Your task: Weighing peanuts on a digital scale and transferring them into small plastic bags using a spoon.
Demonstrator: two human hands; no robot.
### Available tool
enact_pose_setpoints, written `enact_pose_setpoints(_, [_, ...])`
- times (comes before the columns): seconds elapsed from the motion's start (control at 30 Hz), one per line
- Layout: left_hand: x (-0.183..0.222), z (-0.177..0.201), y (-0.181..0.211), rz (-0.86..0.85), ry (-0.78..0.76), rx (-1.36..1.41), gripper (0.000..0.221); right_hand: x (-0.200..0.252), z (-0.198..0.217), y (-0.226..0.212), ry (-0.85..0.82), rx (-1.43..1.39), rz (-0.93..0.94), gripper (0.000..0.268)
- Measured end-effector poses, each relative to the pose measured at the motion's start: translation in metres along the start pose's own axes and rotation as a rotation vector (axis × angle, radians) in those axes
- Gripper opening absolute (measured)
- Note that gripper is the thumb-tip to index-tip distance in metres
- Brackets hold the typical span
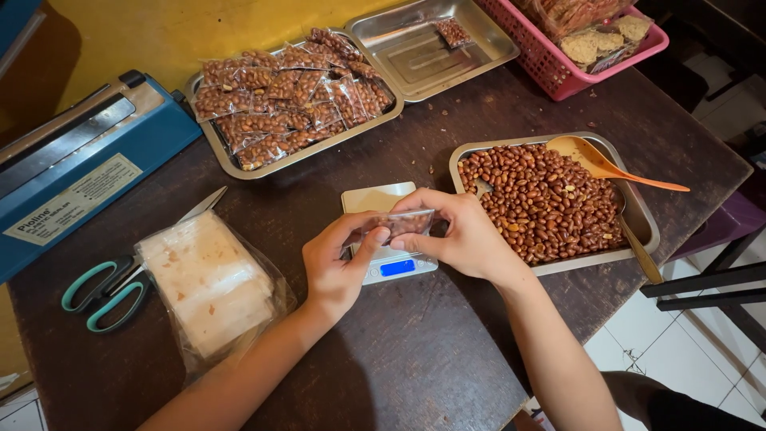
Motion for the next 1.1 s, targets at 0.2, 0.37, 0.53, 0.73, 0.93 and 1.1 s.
enact_pose_setpoints(0.2, [-0.001,0.001,0.0,0.026,0.01,-0.006,0.01,0.001,-0.002,0.003,-0.008,-0.012,-0.029,0.038])
enact_pose_setpoints(0.37, [-0.001,0.003,-0.002,0.019,0.013,-0.012,0.009,0.001,-0.002,0.004,-0.042,-0.018,-0.033,0.041])
enact_pose_setpoints(0.53, [-0.001,0.002,-0.005,0.032,0.008,0.017,0.01,0.002,-0.002,0.012,-0.029,0.008,-0.042,0.033])
enact_pose_setpoints(0.73, [0.0,0.002,-0.006,0.034,0.003,0.024,0.011,0.004,-0.003,0.013,-0.002,-0.006,-0.095,0.039])
enact_pose_setpoints(0.93, [0.0,0.002,-0.008,0.055,0.006,0.033,0.012,0.004,-0.003,0.015,0.01,0.052,-0.137,0.043])
enact_pose_setpoints(1.1, [0.0,0.002,-0.009,0.052,-0.013,0.028,0.013,0.002,-0.003,0.012,0.042,0.053,-0.116,0.04])
Point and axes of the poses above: each hand's wrist, its own x-axis away from the middle knuckle, its own z-axis out of the back of the hand, y = z × x, the point moved 8 cm from there along -x, towards the middle knuckle, and after that the axes turned 1 degree about -z, right-handed, at the moved point
